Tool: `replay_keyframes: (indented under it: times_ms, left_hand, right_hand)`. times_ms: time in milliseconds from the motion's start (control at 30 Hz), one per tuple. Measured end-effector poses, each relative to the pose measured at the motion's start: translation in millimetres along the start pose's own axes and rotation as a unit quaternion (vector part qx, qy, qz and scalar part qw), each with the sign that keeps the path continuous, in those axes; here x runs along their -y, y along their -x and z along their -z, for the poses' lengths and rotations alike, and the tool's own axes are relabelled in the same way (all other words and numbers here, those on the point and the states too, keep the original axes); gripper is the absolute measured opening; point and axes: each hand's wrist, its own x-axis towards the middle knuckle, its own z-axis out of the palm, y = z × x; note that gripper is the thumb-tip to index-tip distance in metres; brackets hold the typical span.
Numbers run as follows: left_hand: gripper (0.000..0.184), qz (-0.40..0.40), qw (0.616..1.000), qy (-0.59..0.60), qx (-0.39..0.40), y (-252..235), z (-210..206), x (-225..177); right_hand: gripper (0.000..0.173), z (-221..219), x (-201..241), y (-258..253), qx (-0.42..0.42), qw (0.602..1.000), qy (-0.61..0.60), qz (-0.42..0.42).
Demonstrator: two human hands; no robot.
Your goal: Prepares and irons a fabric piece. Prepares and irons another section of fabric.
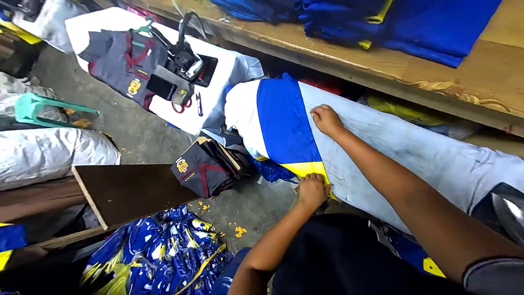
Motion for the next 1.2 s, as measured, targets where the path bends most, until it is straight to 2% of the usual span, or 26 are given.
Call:
replay_keyframes:
  times_ms: [67,167,333,433,500,600,700,800,900,967,1133,1200]
  left_hand:
    - [0.056,0.035,0.999,-0.004,0.008,-3.7,0.6,-4.5]
    - [0.050,0.057,0.998,-0.007,-0.001,-7.6,0.9,-10.8]
    - [0.037,0.045,0.999,0.005,0.002,-8.3,1.0,-7.0]
    - [0.036,0.017,1.000,0.002,0.010,-7.5,3.1,-0.3]
    - [0.037,-0.007,0.999,-0.001,0.032,-4.7,5.4,-0.5]
    - [0.038,-0.057,0.997,0.009,0.052,3.6,6.7,-9.6]
    - [0.039,-0.120,0.989,0.024,0.087,12.0,-0.3,-20.4]
    - [0.039,-0.146,0.983,0.010,0.112,6.7,-10.0,-23.8]
    - [0.039,-0.135,0.984,-0.009,0.112,-1.5,-14.6,-23.3]
    - [0.038,-0.124,0.987,-0.011,0.101,-4.7,-18.5,-23.1]
    - [0.044,-0.122,0.989,-0.018,0.081,-0.8,-17.9,-26.7]
    - [0.042,-0.126,0.989,-0.024,0.066,4.9,-17.4,-29.8]
  right_hand:
    - [0.030,-10.4,4.3,-44.9,-0.042,0.999,0.020,-0.012]
    - [0.039,-14.8,15.5,-103.4,-0.068,0.994,0.040,-0.082]
    - [0.059,-26.3,21.0,-166.3,0.012,0.978,0.057,-0.200]
    - [0.052,-29.7,23.1,-181.2,0.020,0.975,0.027,-0.220]
    - [0.043,-31.7,20.7,-178.1,0.001,0.980,0.010,-0.197]
    - [0.031,-28.9,14.3,-161.7,-0.078,0.984,-0.037,-0.158]
    - [0.030,-23.7,12.2,-131.9,-0.121,0.978,-0.066,-0.159]
    - [0.028,-28.0,3.7,-118.4,-0.146,0.976,-0.035,-0.155]
    - [0.028,-33.8,2.4,-126.1,-0.135,0.977,0.014,-0.163]
    - [0.030,-35.6,5.7,-126.2,-0.133,0.980,0.044,-0.140]
    - [0.048,-54.9,0.0,-82.3,-0.104,0.983,0.145,0.051]
    - [0.056,-62.5,-13.9,-63.1,-0.050,0.981,0.171,0.074]
